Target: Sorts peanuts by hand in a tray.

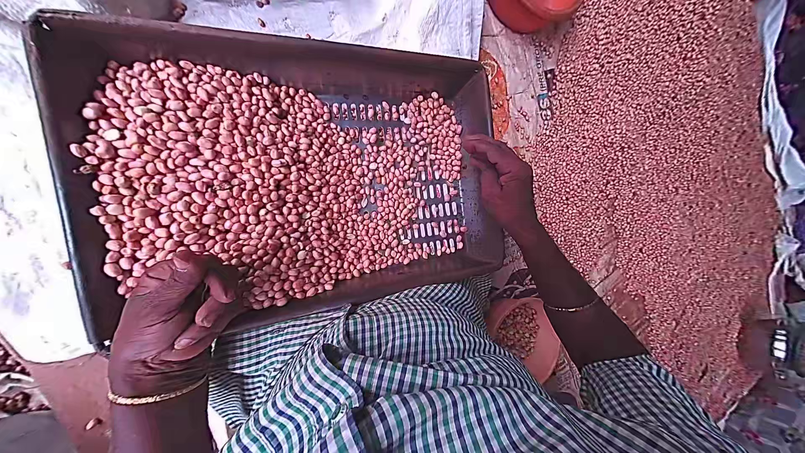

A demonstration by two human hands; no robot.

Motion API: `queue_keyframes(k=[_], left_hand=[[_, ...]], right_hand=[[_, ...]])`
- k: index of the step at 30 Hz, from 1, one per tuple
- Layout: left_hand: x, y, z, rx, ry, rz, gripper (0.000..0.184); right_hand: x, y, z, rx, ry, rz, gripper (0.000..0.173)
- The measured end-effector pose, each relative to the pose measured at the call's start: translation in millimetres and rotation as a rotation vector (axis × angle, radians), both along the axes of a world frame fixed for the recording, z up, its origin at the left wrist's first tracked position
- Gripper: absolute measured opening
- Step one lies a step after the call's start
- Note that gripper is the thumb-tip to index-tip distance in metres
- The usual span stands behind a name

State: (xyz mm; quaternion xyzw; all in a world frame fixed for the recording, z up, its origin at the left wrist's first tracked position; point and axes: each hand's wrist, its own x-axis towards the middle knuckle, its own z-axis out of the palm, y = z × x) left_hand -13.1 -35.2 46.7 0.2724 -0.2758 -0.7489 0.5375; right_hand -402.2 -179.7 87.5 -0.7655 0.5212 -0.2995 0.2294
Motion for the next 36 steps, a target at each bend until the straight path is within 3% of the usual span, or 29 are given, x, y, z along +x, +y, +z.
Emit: queue_keyframes(k=[3, 9, 11, 13, 17, 20, 22, 26, 29, 31, 34, 36], left_hand=[[-4.9, -2.2, 9.8, 0.009, -0.038, 0.053, 0.037], [-11.5, -2.5, 18.4, 0.018, -0.062, 0.119, 0.024], [-10.7, -2.1, 18.4, 0.012, -0.057, 0.113, 0.025], [-10.2, -3.9, 18.7, 0.008, -0.052, 0.102, 0.025], [-11.2, -6.1, 19.5, 0.011, -0.051, 0.079, 0.023], [-10.3, -7.2, 20.6, -0.016, -0.062, 0.065, 0.017], [-10.1, -8.7, 19.4, -0.038, -0.068, 0.036, 0.017], [-9.8, -9.1, 18.9, 0.03, -0.117, 0.049, 0.022], [-8.7, -5.6, 17.7, 0.031, -0.108, 0.074, 0.023], [-8.7, -3.9, 18.2, 0.016, -0.13, 0.076, 0.024], [-10.7, -6.8, 18.8, 0.016, -0.121, 0.075, 0.024], [-13.0, -7.4, 20.4, 0.012, -0.136, 0.081, 0.024]], right_hand=[[3.5, 14.8, -5.6, 0.1, -0.229, 0.339, 0.036], [94.4, 30.8, -9.5, 0.347, -0.456, 1.019, 0.036], [134.1, 27.8, -25.1, 0.28, -0.469, 1.219, 0.037], [148.5, 29.7, -38.0, 0.181, -0.33, 1.299, 0.042], [90.6, 16.3, -30.6, 0.213, 0.168, 1.259, 0.051], [28.7, 2.0, -6.1, 0.124, 0.351, 0.997, 0.04], [12.8, 9.2, 7.4, 0.082, 0.241, 0.732, 0.031], [27.3, 3.4, -12.9, 0.43, -0.11, 0.294, 0.025], [21.9, -15.5, -23.3, 0.362, -0.185, 0.028, 0.022], [23.6, -12.6, -14.2, 0.259, -0.171, 0.066, 0.022], [39.5, 29.3, -0.1, 0.183, 0.102, 0.313, 0.016], [47.8, 44.8, -10.3, 0.082, 0.274, 0.446, 0.014]])
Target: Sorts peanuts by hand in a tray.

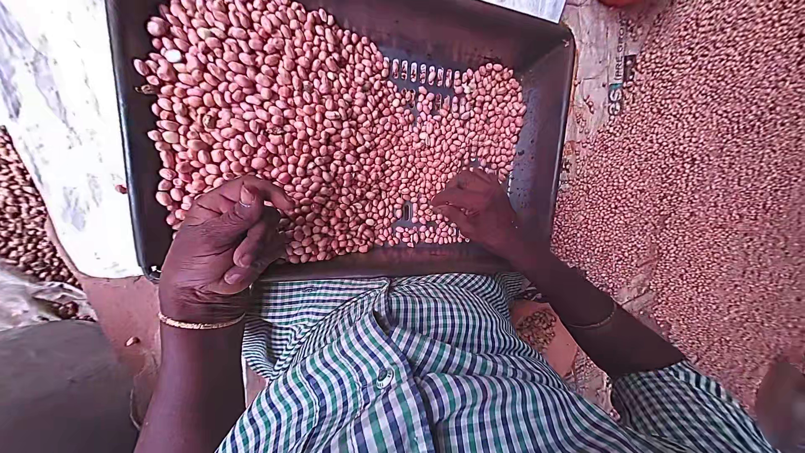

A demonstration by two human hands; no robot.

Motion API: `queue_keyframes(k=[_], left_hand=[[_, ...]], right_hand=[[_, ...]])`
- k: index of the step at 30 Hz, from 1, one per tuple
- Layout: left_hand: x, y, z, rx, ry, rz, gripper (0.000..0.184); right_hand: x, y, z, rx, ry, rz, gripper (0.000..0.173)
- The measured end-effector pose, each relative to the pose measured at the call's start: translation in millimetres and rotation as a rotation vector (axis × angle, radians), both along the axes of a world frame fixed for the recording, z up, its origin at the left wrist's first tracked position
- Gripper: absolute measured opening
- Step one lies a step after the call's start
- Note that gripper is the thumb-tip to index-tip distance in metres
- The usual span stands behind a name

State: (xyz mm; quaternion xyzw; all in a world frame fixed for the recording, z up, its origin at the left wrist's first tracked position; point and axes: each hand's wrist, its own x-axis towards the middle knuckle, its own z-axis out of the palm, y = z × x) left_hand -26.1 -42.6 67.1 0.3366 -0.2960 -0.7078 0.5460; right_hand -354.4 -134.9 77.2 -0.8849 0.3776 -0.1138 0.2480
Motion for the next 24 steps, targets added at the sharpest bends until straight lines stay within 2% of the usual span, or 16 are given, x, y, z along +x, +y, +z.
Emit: queue_keyframes(k=[5, 8, 10, 12, 13, 15, 16, 18, 20, 22, 24], left_hand=[[1.6, 2.1, -0.7, -0.01, 0.012, 0.014, 0.024], [1.9, 2.7, -2.5, -0.02, 0.029, 0.024, 0.024], [3.0, 4.0, -3.9, -0.035, 0.066, 0.038, 0.024], [3.3, 5.7, -4.6, -0.021, 0.123, 0.067, 0.025], [3.0, 6.4, -5.2, -0.002, 0.123, 0.073, 0.027], [3.5, 3.9, -6.6, 0.052, 0.043, -0.047, 0.042], [2.7, 1.7, -6.9, 0.091, -0.014, -0.13, 0.049], [3.1, 0.8, -8.0, 0.147, -0.04, -0.203, 0.052], [7.6, 5.0, -9.7, 0.126, -0.028, -0.15, 0.05], [8.6, 10.3, -10.2, 0.114, 0.013, -0.049, 0.047], [4.9, 8.8, -9.0, 0.09, 0.049, -0.016, 0.045]], right_hand=[[19.8, 7.8, -11.2, -0.151, 0.256, 0.096, 0.007], [23.4, 7.6, 0.1, -0.034, 0.325, 0.078, 0.01], [15.9, 2.7, 5.7, 0.11, 0.211, -0.001, 0.011], [20.4, 1.5, 14.5, 0.227, -0.061, -0.165, 0.011], [33.3, 3.9, 19.1, 0.252, -0.235, -0.206, 0.01], [79.9, 17.6, 27.5, 0.24, -0.527, -0.146, 0.013], [100.0, 23.9, 29.0, 0.208, -0.578, -0.07, 0.017], [111.7, 22.5, 26.7, 0.143, -0.605, 0.02, 0.018], [82.2, 3.5, 26.3, 0.133, -0.56, -0.059, 0.016], [42.6, -23.4, 17.1, 0.178, -0.518, -0.103, 0.024], [20.5, -47.8, -17.5, 0.18, -0.583, 0.081, 0.032]])
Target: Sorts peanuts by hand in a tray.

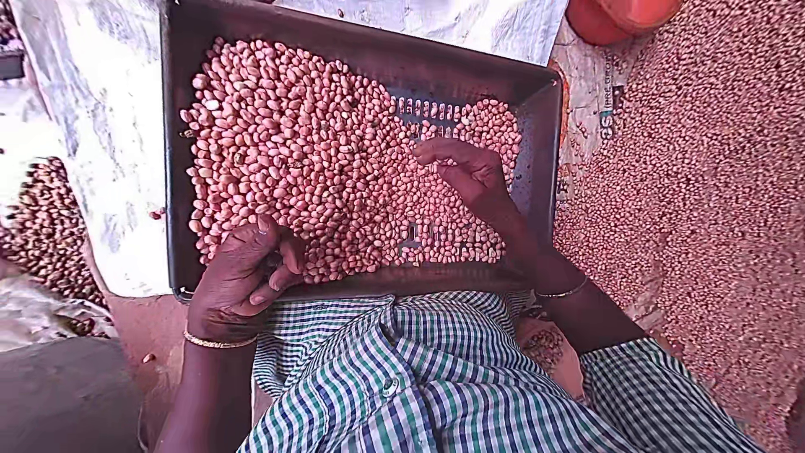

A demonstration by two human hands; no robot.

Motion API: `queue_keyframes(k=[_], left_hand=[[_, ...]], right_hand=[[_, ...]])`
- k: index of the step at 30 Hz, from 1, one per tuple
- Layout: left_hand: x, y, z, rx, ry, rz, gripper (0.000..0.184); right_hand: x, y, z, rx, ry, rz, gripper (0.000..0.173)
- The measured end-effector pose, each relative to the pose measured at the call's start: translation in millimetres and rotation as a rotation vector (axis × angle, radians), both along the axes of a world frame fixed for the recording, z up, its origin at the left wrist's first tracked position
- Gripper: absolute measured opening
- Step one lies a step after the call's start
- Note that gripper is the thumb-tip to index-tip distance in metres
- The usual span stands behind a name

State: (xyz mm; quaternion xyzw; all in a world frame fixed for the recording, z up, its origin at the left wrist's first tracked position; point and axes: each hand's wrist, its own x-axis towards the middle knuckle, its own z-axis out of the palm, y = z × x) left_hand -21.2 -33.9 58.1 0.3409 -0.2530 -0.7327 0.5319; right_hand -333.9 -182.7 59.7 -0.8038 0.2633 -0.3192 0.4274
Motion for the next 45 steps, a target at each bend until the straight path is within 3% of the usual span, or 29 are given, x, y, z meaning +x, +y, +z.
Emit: queue_keyframes(k=[2, 5, 8, 11, 14, 16, 19, 23, 24, 27, 31, 35, 42, 45], left_hand=[[-3.3, -2.8, 1.7, -0.025, 0.023, 0.003, 0.045], [-4.0, -3.3, 3.8, -0.051, -0.022, 0.015, 0.047], [-2.6, -3.3, 7.5, -0.057, -0.026, -0.004, 0.046], [-3.6, -6.6, 8.3, -0.077, -0.005, -0.036, 0.046], [-3.4, -5.1, 7.2, -0.075, 0.032, -0.028, 0.046], [-2.1, -5.9, 6.3, -0.111, 0.033, -0.041, 0.046], [-1.8, -6.1, 6.2, -0.128, 0.005, -0.038, 0.043], [-2.0, -6.9, 6.3, -0.111, -0.036, -0.044, 0.041], [-1.3, -6.4, 6.7, -0.111, -0.039, -0.042, 0.04], [-1.4, -4.6, 6.3, -0.12, -0.031, -0.02, 0.042], [-4.0, -7.6, 7.1, -0.126, -0.006, -0.018, 0.046], [-4.1, -8.0, 7.1, -0.132, -0.023, -0.026, 0.045], [-5.8, -9.2, 7.4, -0.176, -0.001, 0.002, 0.045], [-5.5, -8.5, 7.5, -0.173, -0.003, 0.002, 0.045]], right_hand=[[11.8, -7.6, -18.8, -0.002, -0.049, 0.229, 0.034], [73.5, -14.9, -12.8, 0.027, -0.154, 0.517, 0.033], [98.2, -7.7, -23.5, -0.122, -0.127, 0.66, 0.037], [71.7, 1.8, -28.2, -0.237, 0.174, 0.757, 0.047], [4.3, 0.7, -14.4, -0.252, 0.477, 0.787, 0.051], [-38.2, -4.5, 2.0, -0.225, 0.55, 0.667, 0.039], [-53.6, 5.9, 24.4, -0.134, 0.446, 0.257, 0.03], [-13.6, 9.9, 11.2, 0.672, 0.126, -0.268, 0.023], [-5.9, 0.4, 3.4, 0.759, 0.081, -0.394, 0.022], [-5.2, -16.0, -1.8, 0.564, 0.002, -0.537, 0.021], [9.8, 40.8, 29.5, 0.361, 0.195, -0.111, 0.014], [48.3, 62.4, 6.6, 0.157, 0.294, 0.139, 0.008], [68.6, 69.4, -11.0, -0.139, 0.414, 0.274, 0.014], [69.5, 63.7, -6.5, -0.154, 0.46, 0.356, 0.016]])
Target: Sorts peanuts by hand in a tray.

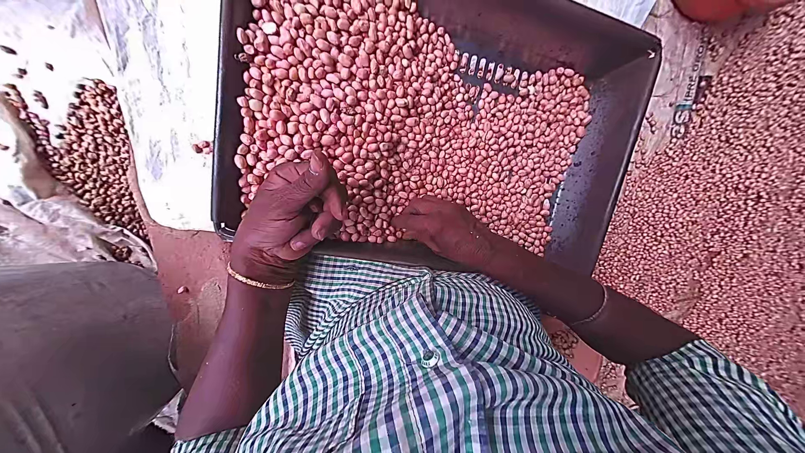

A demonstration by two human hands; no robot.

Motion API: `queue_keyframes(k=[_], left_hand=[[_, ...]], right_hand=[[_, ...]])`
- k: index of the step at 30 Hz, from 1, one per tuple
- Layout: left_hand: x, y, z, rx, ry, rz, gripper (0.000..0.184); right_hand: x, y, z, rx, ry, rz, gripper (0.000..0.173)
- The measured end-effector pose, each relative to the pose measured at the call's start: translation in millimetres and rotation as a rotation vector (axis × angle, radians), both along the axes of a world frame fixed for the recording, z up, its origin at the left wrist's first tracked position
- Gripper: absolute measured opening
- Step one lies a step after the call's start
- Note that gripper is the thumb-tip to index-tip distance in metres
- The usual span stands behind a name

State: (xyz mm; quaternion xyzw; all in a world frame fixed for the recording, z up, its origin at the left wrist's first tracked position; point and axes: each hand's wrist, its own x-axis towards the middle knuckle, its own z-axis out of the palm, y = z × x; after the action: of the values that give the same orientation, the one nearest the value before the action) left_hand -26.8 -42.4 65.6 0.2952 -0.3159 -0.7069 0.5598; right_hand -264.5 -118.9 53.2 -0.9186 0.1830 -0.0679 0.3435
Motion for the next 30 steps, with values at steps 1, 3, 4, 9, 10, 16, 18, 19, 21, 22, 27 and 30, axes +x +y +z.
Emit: queue_keyframes(k=[1, 3, 4, 9, 10, 16, 18, 19, 21, 22, 27, 30], left_hand=[[0.5, 0.1, -0.2, 0.0, 0.001, -0.003, 0.044], [0.6, 0.1, -0.5, -0.005, -0.001, -0.006, 0.044], [0.2, 0.0, -1.1, -0.011, 0.001, -0.003, 0.044], [-0.8, 1.1, 0.8, 0.007, -0.003, 0.03, 0.045], [-0.6, 1.2, 1.1, 0.008, -0.008, 0.023, 0.045], [-0.9, 1.1, 0.1, -0.004, 0.01, 0.037, 0.044], [-1.5, 1.1, 0.2, -0.009, 0.033, 0.044, 0.045], [-0.9, 1.7, 0.2, -0.007, 0.044, 0.051, 0.046], [2.5, 4.3, -0.5, 0.017, 0.044, 0.025, 0.05], [3.4, 2.7, -1.2, 0.04, 0.041, -0.041, 0.052], [-0.8, -3.0, 0.8, 0.142, -0.042, -0.184, 0.049], [3.4, 5.5, -2.5, 0.09, -0.008, -0.038, 0.043]], right_hand=[[0.4, -1.8, -1.0, 0.017, -0.001, 0.019, 0.016], [0.6, -3.7, -4.6, 0.048, -0.03, 0.026, 0.014], [0.0, -4.5, -5.7, 0.074, -0.046, 0.023, 0.013], [-6.4, -7.2, -3.2, 0.101, -0.015, 0.01, 0.01], [-6.3, -5.5, -2.1, 0.08, 0.0, 0.014, 0.01], [-5.2, 0.8, 2.2, -0.155, 0.082, 0.017, 0.008], [-13.8, -3.5, 4.3, -0.08, -0.001, -0.123, 0.01], [-16.0, -6.6, 14.6, 0.04, -0.067, -0.233, 0.011], [-6.3, -7.3, 45.2, 0.269, -0.259, -0.42, 0.01], [3.4, -4.1, 56.4, 0.323, -0.366, -0.446, 0.01], [20.8, -13.2, 56.9, 0.228, -0.502, -0.351, 0.017], [-16.6, -76.8, 23.7, 0.274, -0.561, -0.461, 0.026]])
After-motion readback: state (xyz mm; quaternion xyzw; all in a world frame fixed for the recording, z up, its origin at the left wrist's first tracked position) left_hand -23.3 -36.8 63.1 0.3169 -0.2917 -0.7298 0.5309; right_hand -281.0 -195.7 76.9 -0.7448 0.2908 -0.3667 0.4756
